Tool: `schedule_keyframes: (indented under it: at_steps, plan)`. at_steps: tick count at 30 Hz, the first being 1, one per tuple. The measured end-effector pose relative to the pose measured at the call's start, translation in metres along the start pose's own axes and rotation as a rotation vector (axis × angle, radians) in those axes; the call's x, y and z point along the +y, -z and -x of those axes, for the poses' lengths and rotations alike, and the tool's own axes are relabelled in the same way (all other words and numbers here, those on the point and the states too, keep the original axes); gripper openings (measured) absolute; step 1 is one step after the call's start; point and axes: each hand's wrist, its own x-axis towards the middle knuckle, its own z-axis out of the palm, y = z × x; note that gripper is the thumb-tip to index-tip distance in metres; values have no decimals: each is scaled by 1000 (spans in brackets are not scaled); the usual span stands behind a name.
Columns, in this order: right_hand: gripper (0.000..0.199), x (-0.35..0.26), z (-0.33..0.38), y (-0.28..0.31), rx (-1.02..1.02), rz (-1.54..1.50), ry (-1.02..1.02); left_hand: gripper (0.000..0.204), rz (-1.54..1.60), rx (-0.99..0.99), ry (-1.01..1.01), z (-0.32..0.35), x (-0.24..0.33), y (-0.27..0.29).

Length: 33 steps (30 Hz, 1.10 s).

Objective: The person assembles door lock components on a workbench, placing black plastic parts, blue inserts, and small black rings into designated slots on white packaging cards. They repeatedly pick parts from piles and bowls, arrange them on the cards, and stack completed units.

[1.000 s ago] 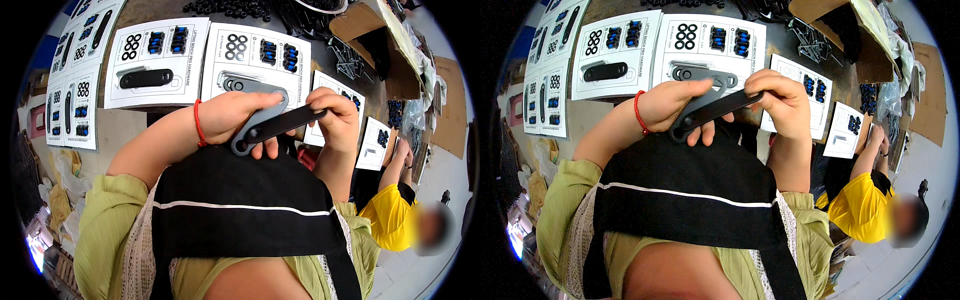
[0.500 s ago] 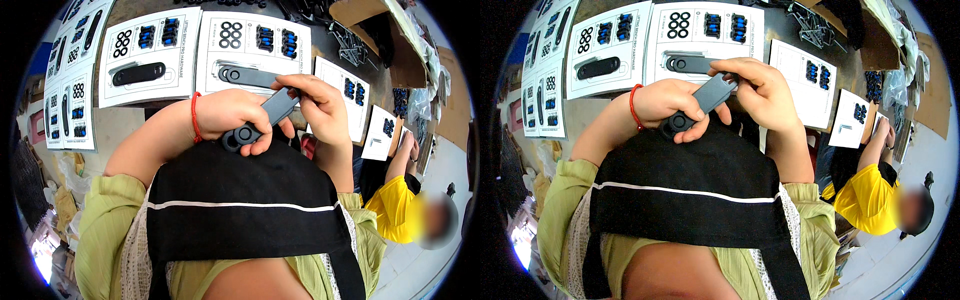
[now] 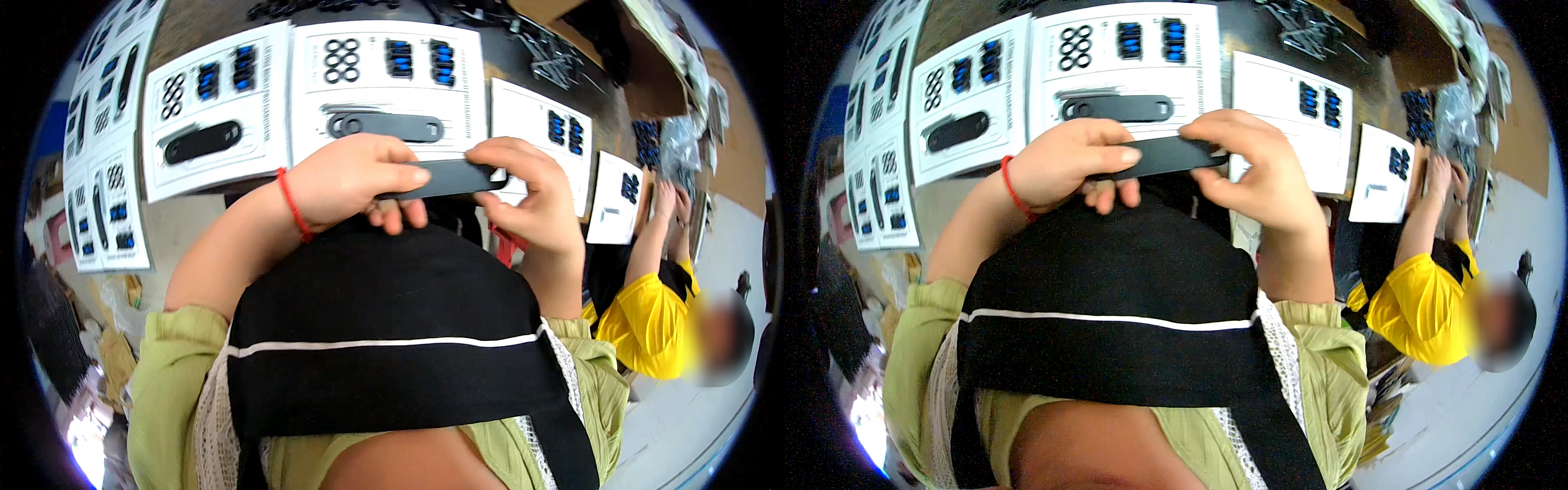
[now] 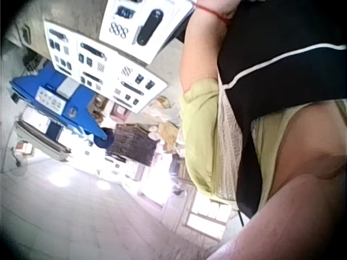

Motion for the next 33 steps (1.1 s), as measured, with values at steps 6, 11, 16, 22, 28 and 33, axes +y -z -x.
schedule_keyframes:
  at_steps: [6,11,16,22,28,33]
  plan:
    - [37,-2,22,-20,49,89,-42,20,-134,-62,57,-11,-1,-15]
    - [41,14,58,-7,135,144,-43,30,-89,-180,117,-20,2,-26]
    - [32,53,101,54,288,289,-386,44,-209,-135,4,-22,12,-32]
    - [33,98,110,71,244,485,-347,45,-230,-192,-41,-30,5,-35]
    - [35,97,98,73,162,514,-348,43,-191,-204,-16,-33,5,-38]
    - [28,104,87,95,285,469,-318,43,-167,-200,-6,-35,8,-37]
